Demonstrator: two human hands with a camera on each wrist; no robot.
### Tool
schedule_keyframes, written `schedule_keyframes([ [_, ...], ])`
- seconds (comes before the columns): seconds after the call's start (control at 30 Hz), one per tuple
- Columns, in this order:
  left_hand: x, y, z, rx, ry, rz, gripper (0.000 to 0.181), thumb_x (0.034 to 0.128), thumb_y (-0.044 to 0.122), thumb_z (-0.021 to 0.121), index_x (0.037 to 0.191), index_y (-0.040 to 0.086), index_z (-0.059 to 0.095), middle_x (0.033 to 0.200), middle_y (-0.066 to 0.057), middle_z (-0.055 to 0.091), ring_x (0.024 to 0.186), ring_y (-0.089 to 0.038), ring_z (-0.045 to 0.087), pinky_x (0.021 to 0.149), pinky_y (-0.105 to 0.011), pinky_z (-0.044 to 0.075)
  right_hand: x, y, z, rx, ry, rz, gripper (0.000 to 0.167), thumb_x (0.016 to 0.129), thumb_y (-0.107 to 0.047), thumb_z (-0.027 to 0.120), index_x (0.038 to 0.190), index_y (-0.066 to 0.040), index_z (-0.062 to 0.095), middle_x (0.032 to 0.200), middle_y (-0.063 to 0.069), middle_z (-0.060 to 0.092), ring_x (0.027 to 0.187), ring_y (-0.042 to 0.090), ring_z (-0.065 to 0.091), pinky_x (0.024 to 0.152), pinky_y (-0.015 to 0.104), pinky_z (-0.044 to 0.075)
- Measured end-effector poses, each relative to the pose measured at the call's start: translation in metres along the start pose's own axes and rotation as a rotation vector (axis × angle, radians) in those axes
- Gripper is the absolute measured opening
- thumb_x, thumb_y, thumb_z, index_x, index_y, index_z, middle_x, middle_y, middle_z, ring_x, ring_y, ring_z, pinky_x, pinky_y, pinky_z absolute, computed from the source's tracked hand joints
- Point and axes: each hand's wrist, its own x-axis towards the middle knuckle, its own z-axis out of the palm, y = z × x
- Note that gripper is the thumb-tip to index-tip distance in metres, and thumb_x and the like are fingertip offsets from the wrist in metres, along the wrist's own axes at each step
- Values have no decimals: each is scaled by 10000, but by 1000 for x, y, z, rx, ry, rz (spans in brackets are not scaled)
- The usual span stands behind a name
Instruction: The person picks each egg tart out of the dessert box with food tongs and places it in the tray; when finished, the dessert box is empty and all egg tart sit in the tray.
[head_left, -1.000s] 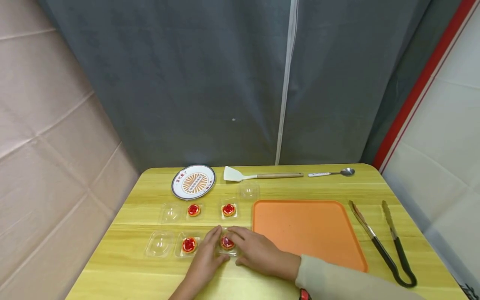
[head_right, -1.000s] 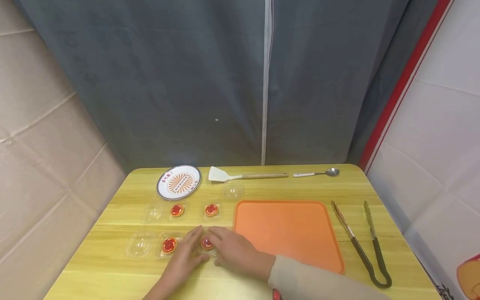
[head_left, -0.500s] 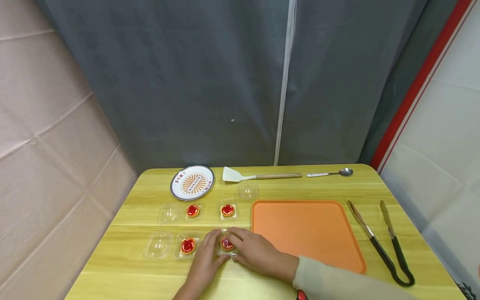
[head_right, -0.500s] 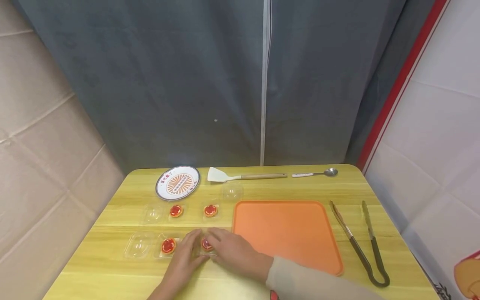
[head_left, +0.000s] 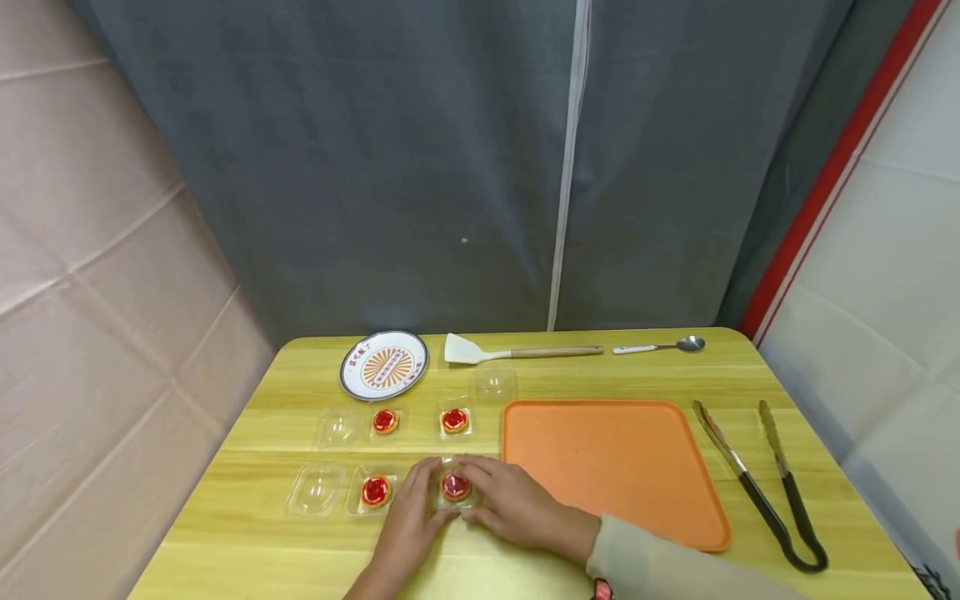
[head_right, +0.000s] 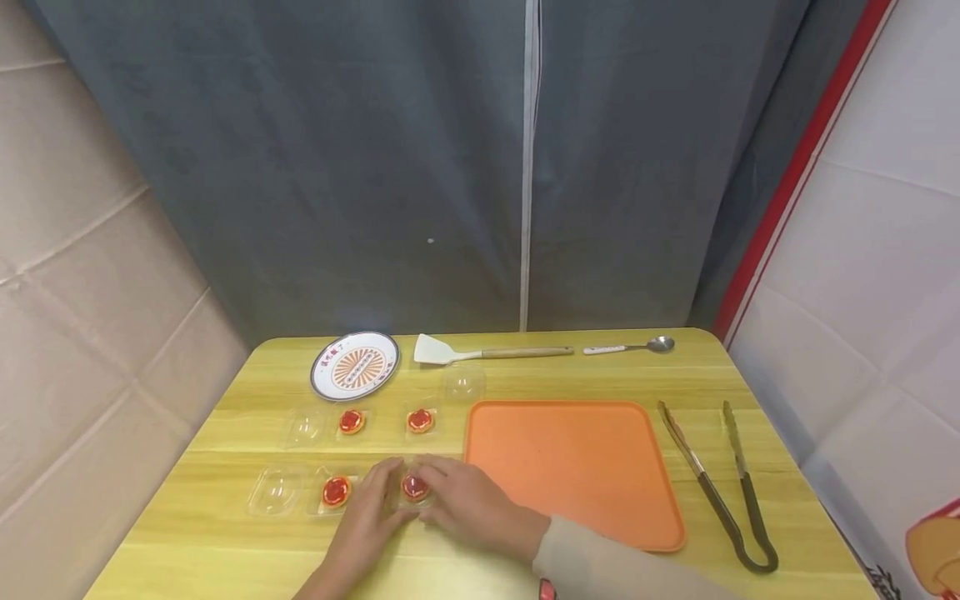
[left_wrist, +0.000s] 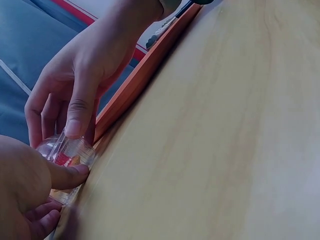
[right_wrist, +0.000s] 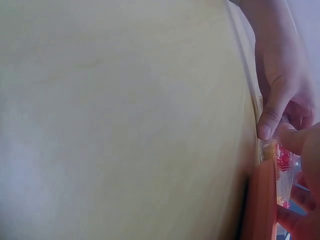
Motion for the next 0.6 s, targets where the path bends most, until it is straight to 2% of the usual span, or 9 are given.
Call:
schedule_keyframes([
  [0.17,1,0,1,-4,-6,-25,781,726,76,905,1406,13,525,1414,-142,585,1297,-362,578,1127,-528,450,0,1,2,16,11,-13,632,953,-364,738,1493,-130,508,1521,72,541,1364,260,557,1061,483,528],
  [0.37,1,2,0,-3,-10,-24,776,725,64,898,1399,4,519,1410,-157,580,1292,-385,575,1117,-558,451,1,-1,0,19,18,-28,596,1007,-407,648,1502,-112,495,1507,82,555,1343,262,577,1060,472,531],
  [0.6,1,4,0,-4,-14,-37,771,720,75,905,1386,-6,524,1396,-164,587,1294,-378,568,1123,-561,443,2,-3,-6,55,-18,12,650,997,-406,665,1548,-137,451,1539,91,521,1359,276,559,1098,484,499],
])
